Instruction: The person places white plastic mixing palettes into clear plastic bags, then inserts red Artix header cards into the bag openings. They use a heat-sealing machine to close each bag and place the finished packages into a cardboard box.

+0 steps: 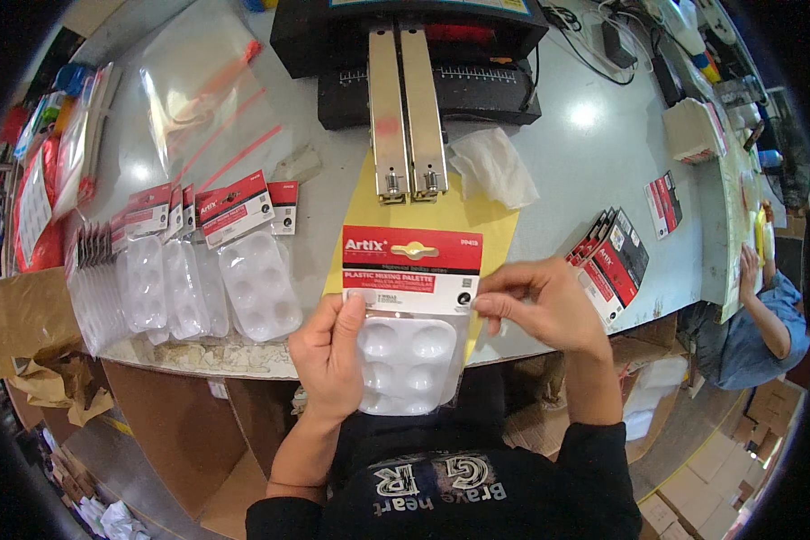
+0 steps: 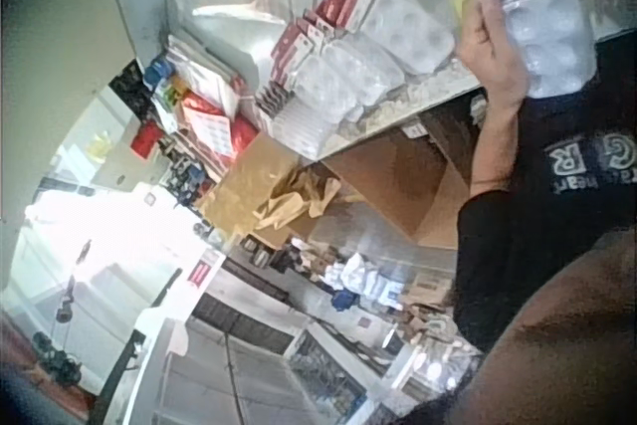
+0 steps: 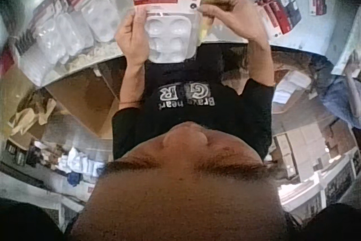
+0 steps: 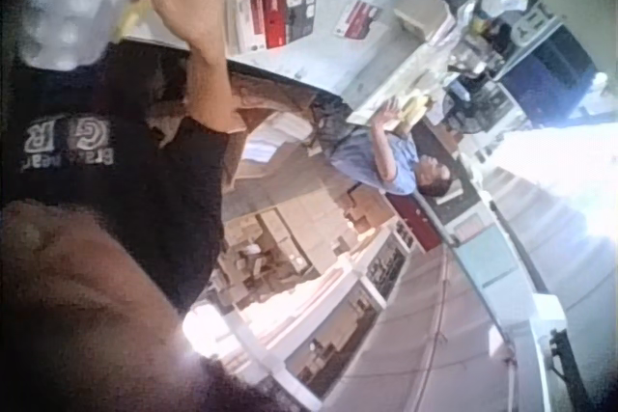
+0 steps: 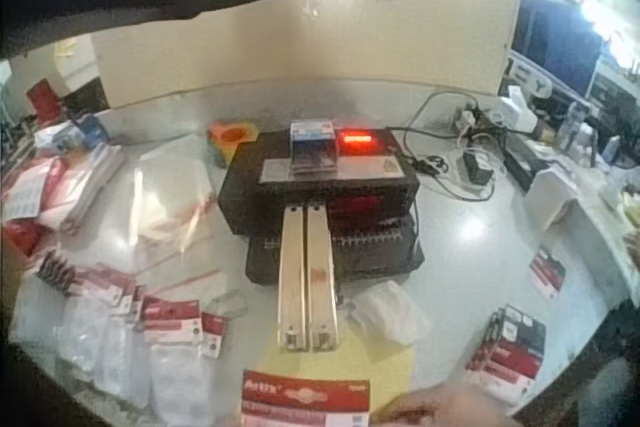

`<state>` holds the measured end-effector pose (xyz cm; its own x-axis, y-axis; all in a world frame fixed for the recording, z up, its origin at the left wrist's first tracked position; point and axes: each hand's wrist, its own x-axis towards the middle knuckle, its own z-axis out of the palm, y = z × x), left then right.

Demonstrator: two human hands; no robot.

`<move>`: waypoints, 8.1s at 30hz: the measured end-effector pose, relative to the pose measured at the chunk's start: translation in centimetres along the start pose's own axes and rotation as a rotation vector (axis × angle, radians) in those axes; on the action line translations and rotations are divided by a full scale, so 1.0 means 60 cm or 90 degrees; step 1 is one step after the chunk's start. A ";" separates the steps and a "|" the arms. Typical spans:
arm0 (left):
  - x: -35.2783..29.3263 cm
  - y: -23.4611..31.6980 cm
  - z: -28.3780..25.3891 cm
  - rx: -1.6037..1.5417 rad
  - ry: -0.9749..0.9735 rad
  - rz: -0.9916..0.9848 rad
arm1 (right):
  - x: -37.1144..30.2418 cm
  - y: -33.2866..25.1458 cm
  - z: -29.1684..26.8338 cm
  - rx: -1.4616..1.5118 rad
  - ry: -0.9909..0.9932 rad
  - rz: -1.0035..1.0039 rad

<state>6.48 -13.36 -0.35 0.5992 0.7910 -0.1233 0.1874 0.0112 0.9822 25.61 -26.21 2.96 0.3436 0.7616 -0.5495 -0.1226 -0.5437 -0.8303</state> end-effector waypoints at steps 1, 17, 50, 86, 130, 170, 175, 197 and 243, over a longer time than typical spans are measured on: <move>0.002 -0.003 0.000 -0.002 0.005 -0.004 | -0.001 0.010 0.004 0.075 -0.020 0.000; 0.041 -0.032 0.004 0.052 0.017 -0.035 | 0.050 0.059 0.052 0.314 0.098 0.008; 0.020 -0.049 0.021 0.181 -0.041 0.093 | -0.100 0.144 -0.131 -0.579 0.602 -0.028; -0.005 -0.031 0.012 -0.049 0.013 -0.017 | 0.001 0.032 0.009 0.072 -0.010 0.000; 0.079 -0.062 -0.117 0.082 0.066 -0.070 | -0.068 0.120 -0.100 -0.344 0.743 -0.267; 0.164 -0.038 -0.002 0.349 -0.005 0.656 | 0.094 0.015 0.061 -0.386 0.454 -0.614; 0.152 -0.041 -0.009 0.242 -0.130 0.506 | 0.067 0.024 0.066 -0.347 0.366 -0.565; 0.139 -0.033 -0.028 0.149 -0.232 0.425 | 0.386 -0.270 -0.093 -0.789 0.613 -0.260; 0.003 0.026 -0.055 -0.291 -0.062 -0.046 | -0.048 -0.040 0.074 -0.230 0.375 -0.432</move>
<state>4.31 -11.19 1.64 0.6713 0.7178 -0.1844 -0.1182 0.3494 0.9295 20.76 -25.52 6.12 0.6592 0.7082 0.2526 0.5338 -0.2042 -0.8206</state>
